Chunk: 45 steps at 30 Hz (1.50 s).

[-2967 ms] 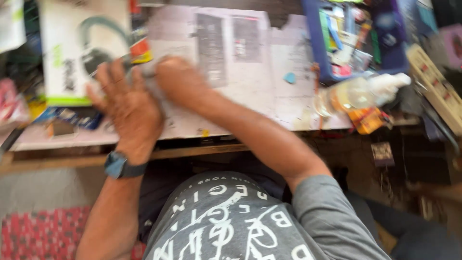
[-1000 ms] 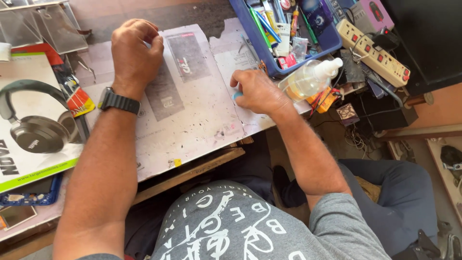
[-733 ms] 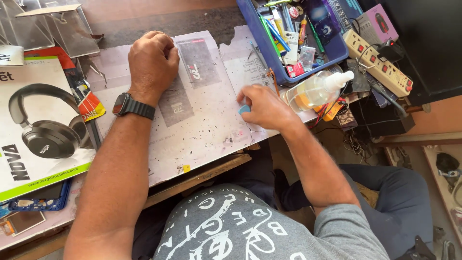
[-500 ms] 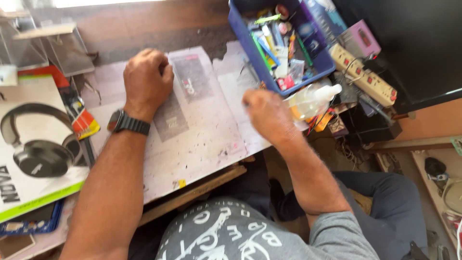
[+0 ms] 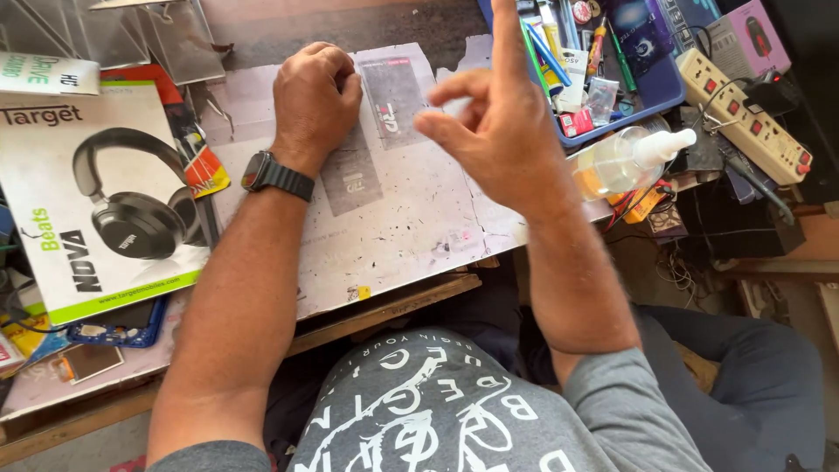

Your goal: The person uses a green pen-like tool to work on a small component, then assembles a yellow feature phone by inserting a SIM card and battery, closing the back cover, and testing the keypad. The phone is handed to another person at the end.

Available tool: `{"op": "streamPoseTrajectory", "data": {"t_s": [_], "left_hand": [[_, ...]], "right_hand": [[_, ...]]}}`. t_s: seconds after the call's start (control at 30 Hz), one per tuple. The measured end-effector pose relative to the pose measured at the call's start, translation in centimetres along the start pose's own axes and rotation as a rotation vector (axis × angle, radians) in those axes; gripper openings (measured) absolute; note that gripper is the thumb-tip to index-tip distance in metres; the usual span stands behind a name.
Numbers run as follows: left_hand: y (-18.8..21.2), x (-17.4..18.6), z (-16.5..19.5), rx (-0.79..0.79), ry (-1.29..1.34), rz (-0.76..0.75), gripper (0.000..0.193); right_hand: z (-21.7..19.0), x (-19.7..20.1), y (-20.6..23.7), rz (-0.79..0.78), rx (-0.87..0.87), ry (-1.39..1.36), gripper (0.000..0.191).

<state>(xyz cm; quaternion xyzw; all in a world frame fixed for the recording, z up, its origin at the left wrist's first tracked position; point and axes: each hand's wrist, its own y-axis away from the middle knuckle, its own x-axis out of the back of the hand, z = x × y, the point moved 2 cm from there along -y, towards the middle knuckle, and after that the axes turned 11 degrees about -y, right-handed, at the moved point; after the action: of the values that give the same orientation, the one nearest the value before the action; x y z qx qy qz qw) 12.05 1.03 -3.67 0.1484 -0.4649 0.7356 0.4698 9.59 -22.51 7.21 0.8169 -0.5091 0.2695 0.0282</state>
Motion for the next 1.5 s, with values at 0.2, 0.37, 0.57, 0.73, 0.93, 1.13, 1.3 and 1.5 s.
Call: {"op": "streamPoseTrajectory", "data": {"t_s": [0.2,0.37,0.57,0.73,0.93,1.13,1.3,1.5], "left_hand": [[0.0,0.3,0.3,0.016,-0.022,-0.017,0.005],[0.1,0.6,0.6,-0.030,-0.053,-0.004,0.007],[0.1,0.9,0.8,0.062,-0.037,-0.030,0.016],[0.2,1.1,1.0,0.054,0.040,-0.003,0.009],[0.2,1.3,0.9,0.125,0.043,0.026,0.008],[0.0,1.4,0.5,0.227,0.177,0.036,0.006],[-0.1,1.2,0.2,0.289,0.182,-0.013,0.005],[-0.1,0.9,0.2,0.241,0.169,-0.010,0.006]], "right_hand": [[0.1,-4.5,-4.1,0.188,0.247,-0.373,0.107],[3.9,-9.2,-8.1,0.328,0.413,-0.353,0.099],[7.9,-13.5,-9.5,0.280,0.378,-0.284,0.091],[10.5,-14.2,-9.4,0.269,0.244,-0.402,0.081],[10.6,-14.2,-9.1,0.247,0.147,-0.548,0.086],[10.2,-14.4,-8.8,0.213,0.120,-0.591,0.085],[10.2,-14.3,-8.7,0.201,0.132,-0.575,0.078],[10.1,-14.0,-8.6,0.175,0.089,-0.511,0.041]]}}
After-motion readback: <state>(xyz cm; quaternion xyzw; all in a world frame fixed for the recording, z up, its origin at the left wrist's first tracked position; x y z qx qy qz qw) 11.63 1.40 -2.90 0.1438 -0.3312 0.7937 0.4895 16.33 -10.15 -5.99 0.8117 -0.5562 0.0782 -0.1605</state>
